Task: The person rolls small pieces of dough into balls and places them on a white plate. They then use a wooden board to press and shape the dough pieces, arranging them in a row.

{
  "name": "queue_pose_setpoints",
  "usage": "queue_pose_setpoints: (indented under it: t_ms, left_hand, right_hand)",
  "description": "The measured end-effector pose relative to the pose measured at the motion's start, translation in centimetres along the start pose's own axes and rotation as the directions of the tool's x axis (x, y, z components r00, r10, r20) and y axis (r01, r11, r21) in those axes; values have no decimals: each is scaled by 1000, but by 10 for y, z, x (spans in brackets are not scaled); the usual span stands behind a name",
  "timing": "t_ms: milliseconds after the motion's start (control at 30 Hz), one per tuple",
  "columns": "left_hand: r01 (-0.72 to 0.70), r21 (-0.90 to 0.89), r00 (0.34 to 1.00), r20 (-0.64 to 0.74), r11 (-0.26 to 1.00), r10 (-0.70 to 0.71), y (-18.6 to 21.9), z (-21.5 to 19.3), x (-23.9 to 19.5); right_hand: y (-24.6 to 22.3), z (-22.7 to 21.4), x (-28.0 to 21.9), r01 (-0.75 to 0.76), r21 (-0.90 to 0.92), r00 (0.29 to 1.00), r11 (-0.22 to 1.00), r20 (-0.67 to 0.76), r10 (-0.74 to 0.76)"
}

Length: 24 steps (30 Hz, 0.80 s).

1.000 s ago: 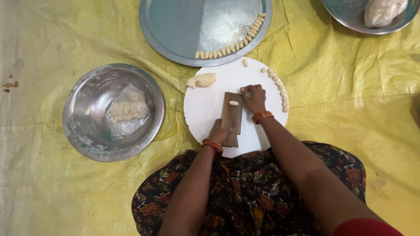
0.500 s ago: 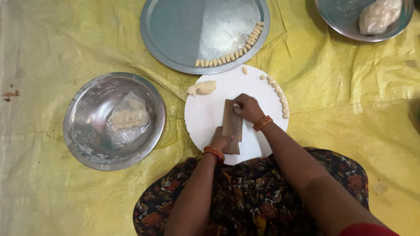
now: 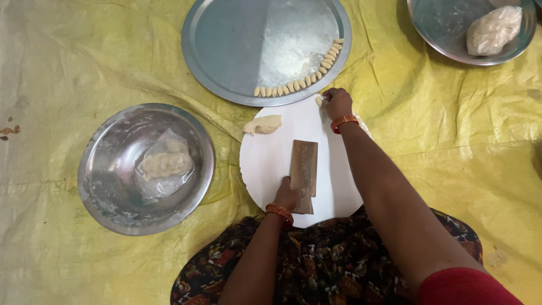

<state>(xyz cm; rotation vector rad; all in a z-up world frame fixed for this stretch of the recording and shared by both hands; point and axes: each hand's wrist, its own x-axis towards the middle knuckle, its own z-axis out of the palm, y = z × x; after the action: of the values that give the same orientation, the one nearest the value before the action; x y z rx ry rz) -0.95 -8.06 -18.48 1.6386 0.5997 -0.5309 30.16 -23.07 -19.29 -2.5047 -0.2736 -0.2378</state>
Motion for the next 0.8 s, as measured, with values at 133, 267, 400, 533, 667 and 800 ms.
queue_pose_setpoints:
  t_ms: [133,267,400,533,667,800]
  left_hand:
    - [-1,-2,1000,2,1000,1,-1,0,0]
    - [4,-18,1000,-2,1000,-4,-2,1,0]
    - [-30,-5,1000,-11,1000,29,-1,1,3]
    - [-10,3,1000,-2,1000,10,-1,0,4]
    - [-15,-11,1000,6,1000,15,4,-1,-1]
    - [21,-34,1000,9,999,-21,9,-1,-4]
  right_hand:
    - [7,-13,-1,23,105,1000,994,0,-23]
    - [6,-53,-16,179,-231,983,956,80,-165]
    - [-5,-83,-49,329,-535,930,778,327,-168]
    - [-12,-90,-73,426,-371,904,825,132,-407]
    - [-22,-90,-92,112,-9,976,994,191,-108]
    - [-33,-103,-113,-54,181,939,982,343,-12]
